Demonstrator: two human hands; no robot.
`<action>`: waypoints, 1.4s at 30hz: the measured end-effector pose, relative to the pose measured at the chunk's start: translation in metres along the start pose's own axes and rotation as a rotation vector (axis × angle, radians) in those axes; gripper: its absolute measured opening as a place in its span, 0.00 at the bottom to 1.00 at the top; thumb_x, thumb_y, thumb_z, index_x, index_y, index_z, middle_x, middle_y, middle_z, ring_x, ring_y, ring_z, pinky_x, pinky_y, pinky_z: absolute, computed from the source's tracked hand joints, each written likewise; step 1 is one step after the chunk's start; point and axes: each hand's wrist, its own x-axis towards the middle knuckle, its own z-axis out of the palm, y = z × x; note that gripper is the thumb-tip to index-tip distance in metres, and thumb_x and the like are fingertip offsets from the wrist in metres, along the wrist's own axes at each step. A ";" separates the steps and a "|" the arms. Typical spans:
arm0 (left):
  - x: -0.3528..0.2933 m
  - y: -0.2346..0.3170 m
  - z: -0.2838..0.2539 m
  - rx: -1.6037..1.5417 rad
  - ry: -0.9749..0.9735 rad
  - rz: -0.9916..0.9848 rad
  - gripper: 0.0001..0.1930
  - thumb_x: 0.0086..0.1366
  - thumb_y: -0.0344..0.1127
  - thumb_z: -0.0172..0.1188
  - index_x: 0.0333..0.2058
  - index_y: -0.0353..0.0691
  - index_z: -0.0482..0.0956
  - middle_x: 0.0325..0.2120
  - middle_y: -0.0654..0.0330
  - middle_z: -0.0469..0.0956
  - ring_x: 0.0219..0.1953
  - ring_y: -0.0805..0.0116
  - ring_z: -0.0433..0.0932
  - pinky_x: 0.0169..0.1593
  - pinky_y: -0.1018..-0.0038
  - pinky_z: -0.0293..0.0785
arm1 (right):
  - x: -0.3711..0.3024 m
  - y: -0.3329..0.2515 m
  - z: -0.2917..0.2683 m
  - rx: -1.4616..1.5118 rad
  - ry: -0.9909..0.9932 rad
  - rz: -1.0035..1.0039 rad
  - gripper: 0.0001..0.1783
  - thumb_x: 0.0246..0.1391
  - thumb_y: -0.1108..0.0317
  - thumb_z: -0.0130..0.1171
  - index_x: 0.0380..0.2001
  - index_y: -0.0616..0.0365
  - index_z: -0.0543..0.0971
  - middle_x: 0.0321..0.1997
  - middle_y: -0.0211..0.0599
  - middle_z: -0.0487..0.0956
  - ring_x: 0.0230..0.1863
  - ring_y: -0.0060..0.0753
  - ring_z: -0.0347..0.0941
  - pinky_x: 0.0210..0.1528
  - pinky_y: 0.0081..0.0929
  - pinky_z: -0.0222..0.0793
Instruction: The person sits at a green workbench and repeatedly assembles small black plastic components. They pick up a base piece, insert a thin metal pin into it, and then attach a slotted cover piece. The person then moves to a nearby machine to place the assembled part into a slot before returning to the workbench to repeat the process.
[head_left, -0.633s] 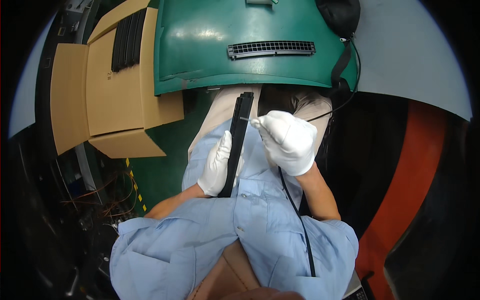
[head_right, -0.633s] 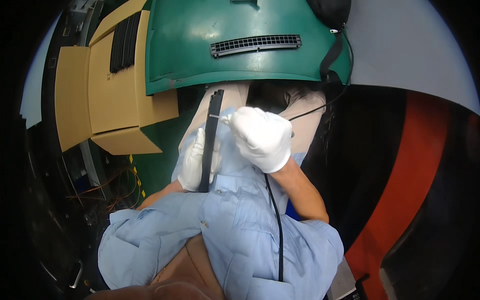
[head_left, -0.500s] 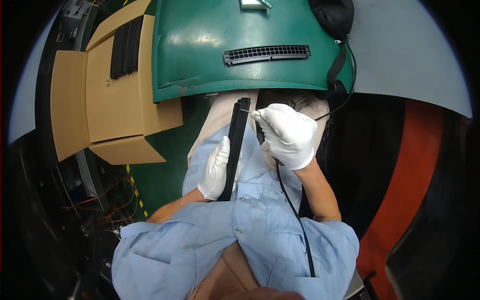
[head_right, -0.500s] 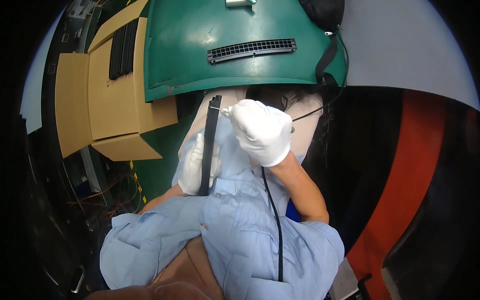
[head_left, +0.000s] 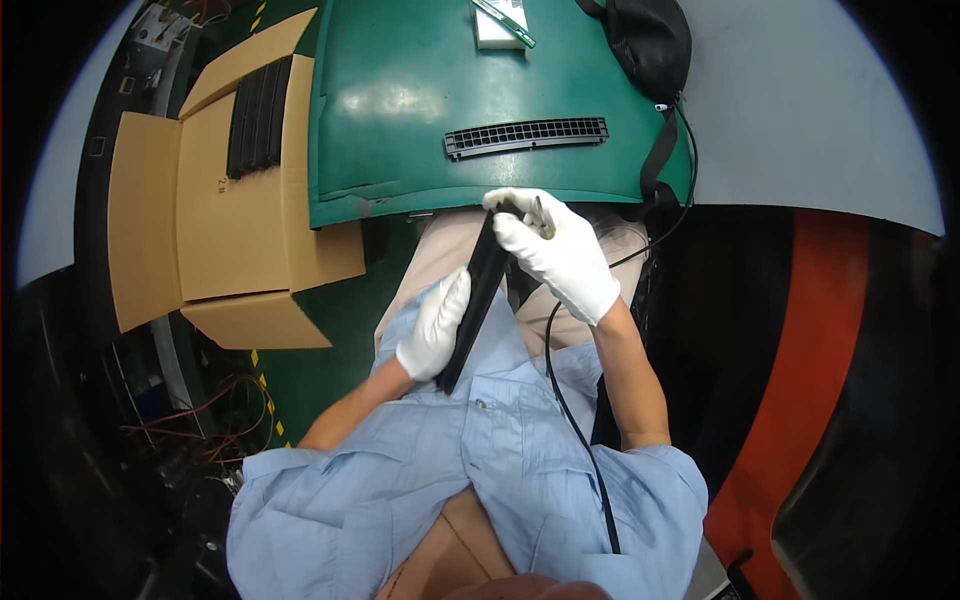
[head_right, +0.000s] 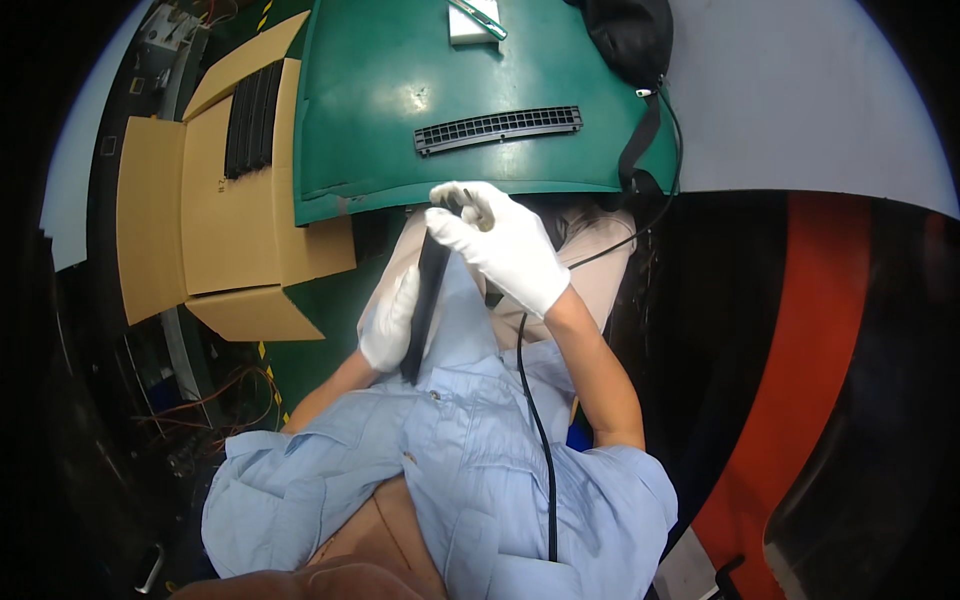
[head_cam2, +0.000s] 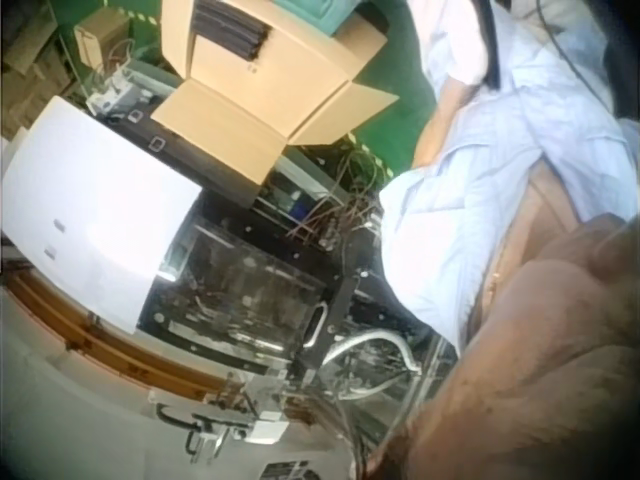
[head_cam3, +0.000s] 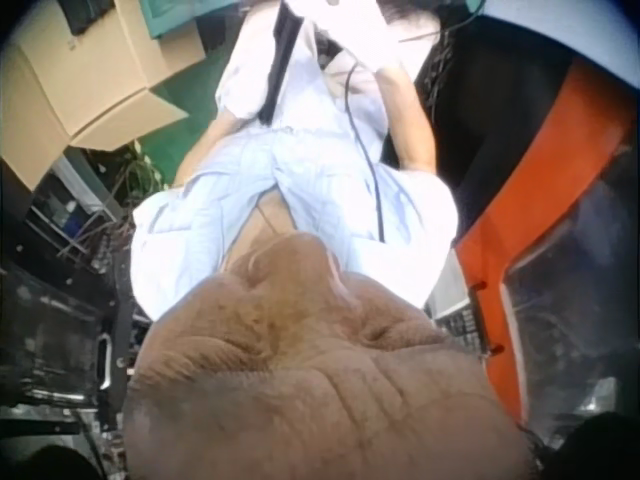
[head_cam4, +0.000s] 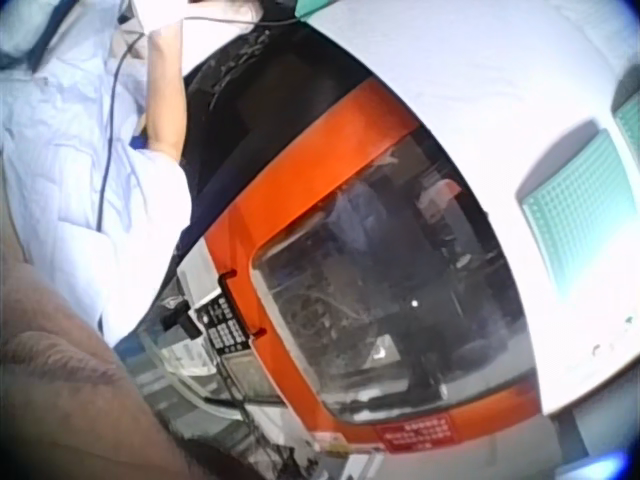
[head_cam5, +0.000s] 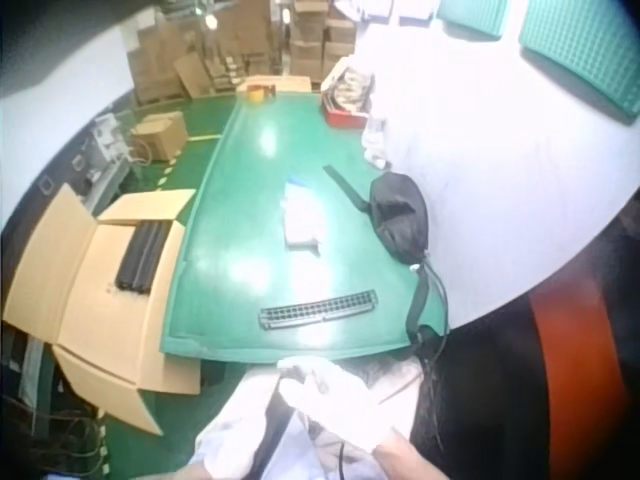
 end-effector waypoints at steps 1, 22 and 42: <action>0.013 0.003 -0.001 0.007 0.050 0.084 0.31 0.79 0.59 0.28 0.36 0.40 0.73 0.16 0.64 0.70 0.17 0.76 0.69 0.26 0.79 0.67 | 0.001 -0.005 0.002 -0.036 0.013 -0.049 0.23 0.57 0.52 0.68 0.47 0.57 0.81 0.37 0.38 0.81 0.37 0.26 0.78 0.43 0.24 0.74; 0.018 0.042 0.009 -0.062 0.143 0.153 0.42 0.79 0.61 0.23 0.14 0.38 0.68 0.09 0.66 0.64 0.13 0.79 0.58 0.21 0.79 0.56 | -0.047 -0.011 -0.015 -1.100 -0.047 -0.979 0.18 0.38 0.70 0.66 0.38 0.51 0.80 0.32 0.24 0.79 0.25 0.25 0.73 0.24 0.26 0.66; 0.013 0.030 0.019 -0.131 0.039 0.067 0.46 0.72 0.71 0.13 0.18 0.41 0.71 0.14 0.67 0.66 0.17 0.78 0.60 0.24 0.79 0.57 | -0.051 -0.007 -0.020 -0.998 -0.017 -0.919 0.18 0.39 0.71 0.63 0.39 0.52 0.81 0.35 0.29 0.82 0.26 0.29 0.76 0.26 0.27 0.69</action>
